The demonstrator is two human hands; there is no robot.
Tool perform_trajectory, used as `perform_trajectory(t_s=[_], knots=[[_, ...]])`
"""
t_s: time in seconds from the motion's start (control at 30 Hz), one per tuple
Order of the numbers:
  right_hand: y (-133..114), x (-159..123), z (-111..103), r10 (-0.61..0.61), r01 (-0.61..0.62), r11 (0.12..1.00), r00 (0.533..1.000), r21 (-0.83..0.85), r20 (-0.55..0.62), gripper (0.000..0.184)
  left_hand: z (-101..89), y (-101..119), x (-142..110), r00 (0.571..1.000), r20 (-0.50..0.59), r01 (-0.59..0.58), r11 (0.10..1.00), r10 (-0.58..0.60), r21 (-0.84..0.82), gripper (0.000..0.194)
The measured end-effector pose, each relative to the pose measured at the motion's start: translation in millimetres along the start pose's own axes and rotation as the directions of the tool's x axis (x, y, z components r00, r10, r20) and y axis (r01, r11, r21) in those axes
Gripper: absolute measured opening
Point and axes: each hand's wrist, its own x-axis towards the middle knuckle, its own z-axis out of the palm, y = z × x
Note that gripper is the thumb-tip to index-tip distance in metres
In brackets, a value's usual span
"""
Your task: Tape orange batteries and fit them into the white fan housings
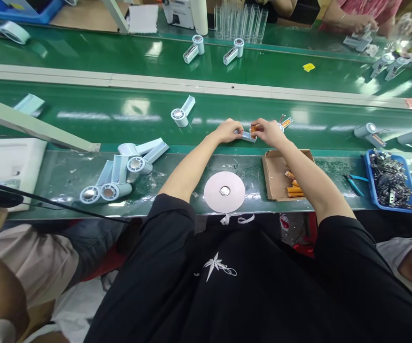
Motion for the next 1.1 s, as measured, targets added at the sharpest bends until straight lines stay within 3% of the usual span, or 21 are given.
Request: perform_trajectory(t_s=[0.1, 0.27, 0.37, 0.6, 0.73, 0.8, 0.87, 0.9, 0.97, 1.03, 1.1], knots=[[5.9, -5.8, -4.6, 0.007, -0.008, 0.997, 1.0, -0.077, -0.017, 0.037, 3.4, 7.5, 3.3, 0.999, -0.027, 0.031, 1.0, -0.031, -0.003, 0.023], [-16.2, -0.9, 2.6, 0.038, 0.046, 0.919, 0.978, -0.391, 0.205, 0.038, 14.2, 25.2, 12.1, 0.967, -0.127, 0.22, 0.975, -0.221, -0.018, 0.039], [-31.7, 6.5, 7.9, 0.085, 0.089, 0.874, 0.94, -0.477, 0.33, 0.048, 18.7, 25.2, 14.5, 0.959, -0.149, 0.24, 0.971, -0.24, -0.019, 0.042], [-41.1, 17.0, 4.3, 0.114, 0.127, 0.867, 0.891, -0.481, 0.44, 0.052, 22.3, 29.3, 23.7, 0.968, -0.116, 0.219, 0.975, -0.221, -0.025, 0.041], [-37.7, 17.6, -14.0, 0.082, 0.142, 0.904, 0.868, -0.404, 0.489, 0.056, 7.1, 43.5, 18.9, 0.949, -0.138, 0.291, 0.956, -0.285, 0.03, 0.047], [-28.5, -4.9, -32.5, 0.008, 0.121, 0.936, 0.932, -0.33, 0.362, 0.051, -4.1, 48.9, -13.4, 0.947, -0.21, 0.263, 0.962, -0.243, 0.069, 0.059], [-12.2, -53.5, -53.9, -0.076, 0.1, 0.969, 0.991, -0.227, 0.112, 0.047, -11.1, 53.6, -73.4, 0.974, -0.204, 0.125, 0.985, -0.1, 0.116, 0.073], [-2.4, -87.1, -63.7, -0.095, 0.091, 0.983, 0.995, -0.161, -0.014, 0.046, -11.8, 56.3, -111.6, 0.991, -0.133, 0.025, 0.99, -0.007, 0.137, 0.078], [15.0, -164.8, -76.9, -0.029, 0.027, 0.999, 0.987, -0.017, -0.157, 0.038, -7.4, 63.0, -193.0, 0.985, 0.14, -0.127, 0.978, 0.104, 0.163, 0.084], [22.7, -240.7, -77.7, 0.076, -0.051, 0.992, 0.971, 0.112, -0.226, 0.028, 1.7, 72.6, -263.0, 0.956, 0.29, -0.107, 0.962, 0.031, 0.252, 0.082], [16.5, -297.4, -66.4, 0.211, -0.147, 0.96, 0.939, 0.239, -0.27, 0.025, 10.4, 85.8, -304.8, 0.949, 0.31, -0.062, 0.933, -0.055, 0.355, 0.074]])
